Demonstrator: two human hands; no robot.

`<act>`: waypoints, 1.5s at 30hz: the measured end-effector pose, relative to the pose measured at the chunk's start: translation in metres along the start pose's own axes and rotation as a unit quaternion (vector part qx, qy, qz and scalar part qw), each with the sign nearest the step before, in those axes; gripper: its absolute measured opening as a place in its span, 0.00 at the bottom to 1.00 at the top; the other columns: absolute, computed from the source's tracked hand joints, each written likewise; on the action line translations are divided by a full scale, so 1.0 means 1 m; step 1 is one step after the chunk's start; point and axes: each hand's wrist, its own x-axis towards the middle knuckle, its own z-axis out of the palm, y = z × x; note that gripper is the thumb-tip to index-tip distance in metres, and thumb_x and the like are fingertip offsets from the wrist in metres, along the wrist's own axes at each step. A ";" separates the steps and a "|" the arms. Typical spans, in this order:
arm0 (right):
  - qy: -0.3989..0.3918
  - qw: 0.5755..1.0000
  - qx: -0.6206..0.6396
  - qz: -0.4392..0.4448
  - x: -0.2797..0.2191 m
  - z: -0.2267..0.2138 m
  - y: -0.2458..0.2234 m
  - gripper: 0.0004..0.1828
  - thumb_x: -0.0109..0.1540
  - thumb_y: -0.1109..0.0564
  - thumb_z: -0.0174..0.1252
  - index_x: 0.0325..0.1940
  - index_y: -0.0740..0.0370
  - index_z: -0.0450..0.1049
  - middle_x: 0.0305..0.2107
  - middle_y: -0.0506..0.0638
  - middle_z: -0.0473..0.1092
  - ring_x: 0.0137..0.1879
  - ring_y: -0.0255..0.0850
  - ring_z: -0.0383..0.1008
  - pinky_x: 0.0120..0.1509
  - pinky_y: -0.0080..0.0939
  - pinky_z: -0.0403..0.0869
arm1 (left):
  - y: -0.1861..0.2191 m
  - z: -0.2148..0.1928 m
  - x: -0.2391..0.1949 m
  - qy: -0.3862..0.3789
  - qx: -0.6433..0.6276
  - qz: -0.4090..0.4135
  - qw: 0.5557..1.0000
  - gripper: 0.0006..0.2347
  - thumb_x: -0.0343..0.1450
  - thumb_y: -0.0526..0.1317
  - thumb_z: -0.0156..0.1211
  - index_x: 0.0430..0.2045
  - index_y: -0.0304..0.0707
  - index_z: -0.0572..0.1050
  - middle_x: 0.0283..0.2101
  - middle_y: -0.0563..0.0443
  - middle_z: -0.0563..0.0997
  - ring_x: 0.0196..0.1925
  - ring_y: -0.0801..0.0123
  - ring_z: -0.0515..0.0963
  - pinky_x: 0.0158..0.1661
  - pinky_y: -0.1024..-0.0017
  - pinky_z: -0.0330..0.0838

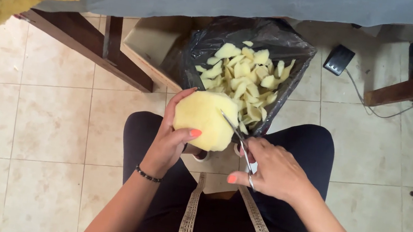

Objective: Using scissors to cut a large piece of yellow foam into many small pieces and collecting them in a box.

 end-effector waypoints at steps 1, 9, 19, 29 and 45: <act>0.001 1.000 0.002 -0.001 0.002 -0.002 -0.001 0.42 0.50 0.19 0.62 0.48 0.56 0.74 0.35 0.55 0.76 0.42 0.59 0.80 0.48 0.60 0.76 | -0.001 0.000 0.002 -0.001 0.002 -0.001 1.000 0.40 0.56 0.34 0.66 0.67 0.43 0.58 0.61 0.35 0.67 0.59 0.49 0.71 0.50 0.50 0.76; 0.129 0.980 0.147 -0.028 0.017 0.019 -0.005 0.25 0.57 0.35 0.68 0.26 0.58 0.72 0.20 0.56 0.69 0.29 0.57 0.77 0.34 0.51 0.75 | 0.012 -0.001 0.019 0.027 0.091 -0.025 0.995 0.36 0.55 0.33 0.67 0.63 0.40 0.63 0.52 0.34 0.73 0.50 0.50 0.76 0.41 0.55 0.79; 0.127 0.887 0.439 -0.067 0.029 0.052 0.012 0.15 0.62 0.56 0.64 0.23 0.65 0.73 0.09 0.56 0.71 0.13 0.40 0.75 0.18 0.35 0.76 | 0.010 0.006 0.030 0.034 0.073 -0.035 0.996 0.34 0.59 0.38 0.64 0.64 0.41 0.62 0.53 0.34 0.73 0.48 0.53 0.77 0.43 0.57 0.80; 0.100 0.859 0.502 -0.020 0.032 0.054 0.022 0.14 0.61 0.60 0.63 0.23 0.69 0.74 0.07 0.59 0.67 0.09 0.39 0.69 0.13 0.35 0.74 | 0.004 -0.006 0.037 0.059 0.109 -0.012 0.992 0.31 0.65 0.41 0.60 0.65 0.36 0.59 0.54 0.31 0.71 0.49 0.48 0.78 0.43 0.54 0.80; 0.068 0.906 0.365 -0.202 0.002 0.011 0.024 0.42 0.62 0.23 0.44 0.51 0.66 0.70 0.34 0.60 0.76 0.41 0.51 0.79 0.40 0.49 0.75 | 0.037 0.022 0.009 0.053 0.401 0.236 0.884 0.44 0.58 0.37 0.78 0.69 0.34 0.55 0.64 0.30 0.65 0.66 0.38 0.68 0.62 0.44 0.66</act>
